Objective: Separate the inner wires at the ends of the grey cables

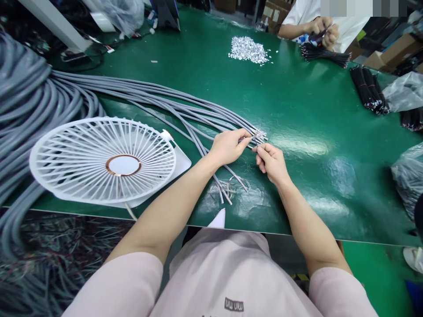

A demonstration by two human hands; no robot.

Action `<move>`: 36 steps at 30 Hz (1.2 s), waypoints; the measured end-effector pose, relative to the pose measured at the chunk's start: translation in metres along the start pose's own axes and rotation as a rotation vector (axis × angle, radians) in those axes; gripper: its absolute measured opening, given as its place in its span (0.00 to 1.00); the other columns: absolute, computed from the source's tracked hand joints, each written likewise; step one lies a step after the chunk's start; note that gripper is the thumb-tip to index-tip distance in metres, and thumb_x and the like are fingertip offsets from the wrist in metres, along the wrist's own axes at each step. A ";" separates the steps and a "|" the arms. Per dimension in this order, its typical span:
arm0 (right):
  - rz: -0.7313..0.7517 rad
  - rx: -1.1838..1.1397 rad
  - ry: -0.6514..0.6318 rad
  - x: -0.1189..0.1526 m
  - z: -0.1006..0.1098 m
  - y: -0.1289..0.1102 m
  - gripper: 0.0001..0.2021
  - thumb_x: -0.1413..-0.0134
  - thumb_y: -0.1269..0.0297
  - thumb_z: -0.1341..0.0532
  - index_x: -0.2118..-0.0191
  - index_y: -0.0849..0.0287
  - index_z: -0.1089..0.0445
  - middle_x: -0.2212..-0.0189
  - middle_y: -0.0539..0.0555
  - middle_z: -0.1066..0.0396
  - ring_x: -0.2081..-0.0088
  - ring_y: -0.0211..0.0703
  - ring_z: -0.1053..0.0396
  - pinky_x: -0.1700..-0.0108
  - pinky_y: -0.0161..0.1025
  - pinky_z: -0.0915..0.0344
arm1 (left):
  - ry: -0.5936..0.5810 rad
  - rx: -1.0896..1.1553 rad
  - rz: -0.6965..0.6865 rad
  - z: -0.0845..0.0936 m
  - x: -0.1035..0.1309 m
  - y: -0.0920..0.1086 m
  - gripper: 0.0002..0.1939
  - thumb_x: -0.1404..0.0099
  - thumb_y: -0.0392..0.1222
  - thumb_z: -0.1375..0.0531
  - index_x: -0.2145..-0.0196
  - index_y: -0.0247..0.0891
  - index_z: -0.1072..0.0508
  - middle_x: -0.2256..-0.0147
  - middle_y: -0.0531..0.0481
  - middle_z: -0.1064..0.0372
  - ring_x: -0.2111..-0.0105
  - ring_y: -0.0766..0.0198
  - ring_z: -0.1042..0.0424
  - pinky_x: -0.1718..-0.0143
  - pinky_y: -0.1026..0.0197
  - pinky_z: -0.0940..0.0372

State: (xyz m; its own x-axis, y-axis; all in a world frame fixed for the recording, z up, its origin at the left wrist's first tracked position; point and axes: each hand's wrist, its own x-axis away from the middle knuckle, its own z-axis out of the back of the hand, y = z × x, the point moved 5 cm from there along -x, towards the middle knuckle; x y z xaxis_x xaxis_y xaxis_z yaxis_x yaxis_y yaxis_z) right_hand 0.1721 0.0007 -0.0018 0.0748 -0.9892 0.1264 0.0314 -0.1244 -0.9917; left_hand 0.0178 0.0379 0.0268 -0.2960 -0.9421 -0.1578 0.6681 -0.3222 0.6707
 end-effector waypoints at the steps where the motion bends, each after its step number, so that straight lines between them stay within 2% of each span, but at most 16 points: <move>1: 0.000 -0.008 0.004 -0.001 0.000 0.001 0.14 0.45 0.52 0.37 0.67 0.60 0.30 0.85 0.42 0.37 0.89 0.26 0.49 0.87 0.29 0.57 | -0.002 -0.007 -0.006 0.000 0.000 0.001 0.16 0.30 0.50 0.46 0.58 0.43 0.22 0.63 0.51 0.20 0.65 0.59 0.25 0.65 0.60 0.40; 5: -0.009 -0.043 0.029 -0.008 -0.001 0.006 0.14 0.46 0.52 0.37 0.67 0.59 0.31 0.85 0.42 0.37 0.90 0.27 0.50 0.87 0.30 0.57 | -0.029 -0.052 -0.024 -0.002 0.002 0.004 0.15 0.30 0.49 0.47 0.58 0.43 0.21 0.62 0.50 0.20 0.63 0.58 0.25 0.62 0.59 0.39; 8: 0.011 -0.041 0.029 -0.003 -0.007 -0.001 0.14 0.46 0.51 0.37 0.68 0.59 0.31 0.86 0.41 0.39 0.89 0.27 0.51 0.86 0.31 0.57 | -0.038 -0.102 -0.030 -0.007 0.001 0.003 0.15 0.30 0.48 0.47 0.58 0.44 0.21 0.61 0.49 0.20 0.61 0.56 0.24 0.60 0.58 0.38; 12: 0.204 0.084 -0.100 0.022 -0.023 -0.032 0.13 0.40 0.54 0.39 0.67 0.59 0.28 0.84 0.44 0.39 0.84 0.29 0.46 0.81 0.31 0.50 | -0.095 -0.172 0.054 -0.019 -0.004 -0.011 0.15 0.30 0.48 0.47 0.59 0.44 0.21 0.61 0.47 0.21 0.59 0.52 0.25 0.60 0.57 0.37; 14: 0.257 0.124 -0.137 0.030 -0.024 -0.038 0.13 0.38 0.55 0.41 0.66 0.59 0.27 0.83 0.45 0.38 0.82 0.30 0.44 0.80 0.31 0.48 | -0.101 -0.142 0.088 -0.021 -0.007 -0.017 0.15 0.31 0.49 0.47 0.60 0.43 0.21 0.63 0.47 0.21 0.60 0.53 0.25 0.61 0.57 0.37; 18: 0.175 0.158 -0.087 0.017 -0.008 -0.019 0.13 0.38 0.54 0.41 0.66 0.59 0.28 0.83 0.45 0.38 0.83 0.30 0.45 0.80 0.31 0.49 | -0.018 0.016 0.097 -0.012 -0.009 -0.018 0.15 0.32 0.49 0.45 0.58 0.40 0.23 0.64 0.48 0.22 0.64 0.57 0.27 0.63 0.59 0.38; 23: 0.087 0.180 -0.029 -0.004 0.003 0.006 0.15 0.41 0.52 0.41 0.66 0.59 0.28 0.84 0.45 0.37 0.84 0.30 0.45 0.81 0.30 0.50 | 0.008 0.035 0.071 0.001 -0.006 -0.012 0.17 0.31 0.49 0.48 0.65 0.37 0.25 0.69 0.48 0.25 0.69 0.60 0.31 0.66 0.60 0.42; 28: 0.063 0.182 -0.006 -0.007 -0.002 0.008 0.14 0.42 0.53 0.41 0.67 0.59 0.29 0.85 0.45 0.37 0.85 0.30 0.45 0.82 0.29 0.51 | -0.018 0.100 0.045 0.003 -0.007 -0.012 0.18 0.32 0.50 0.50 0.70 0.38 0.27 0.73 0.50 0.28 0.70 0.62 0.34 0.66 0.61 0.42; 36: 0.107 0.199 0.008 -0.010 -0.003 0.007 0.14 0.41 0.52 0.41 0.66 0.59 0.28 0.83 0.45 0.36 0.84 0.30 0.44 0.82 0.29 0.50 | -0.029 0.117 0.059 0.003 -0.008 -0.012 0.19 0.32 0.50 0.50 0.71 0.37 0.28 0.75 0.51 0.31 0.72 0.63 0.35 0.67 0.61 0.43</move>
State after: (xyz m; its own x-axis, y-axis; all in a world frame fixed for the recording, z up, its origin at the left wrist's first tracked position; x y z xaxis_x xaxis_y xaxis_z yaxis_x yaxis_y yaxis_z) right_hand 0.1688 0.0097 -0.0103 0.0809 -0.9965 0.0198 0.2197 -0.0015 -0.9756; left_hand 0.0100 0.0496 0.0227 -0.2793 -0.9554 -0.0959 0.6011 -0.2519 0.7584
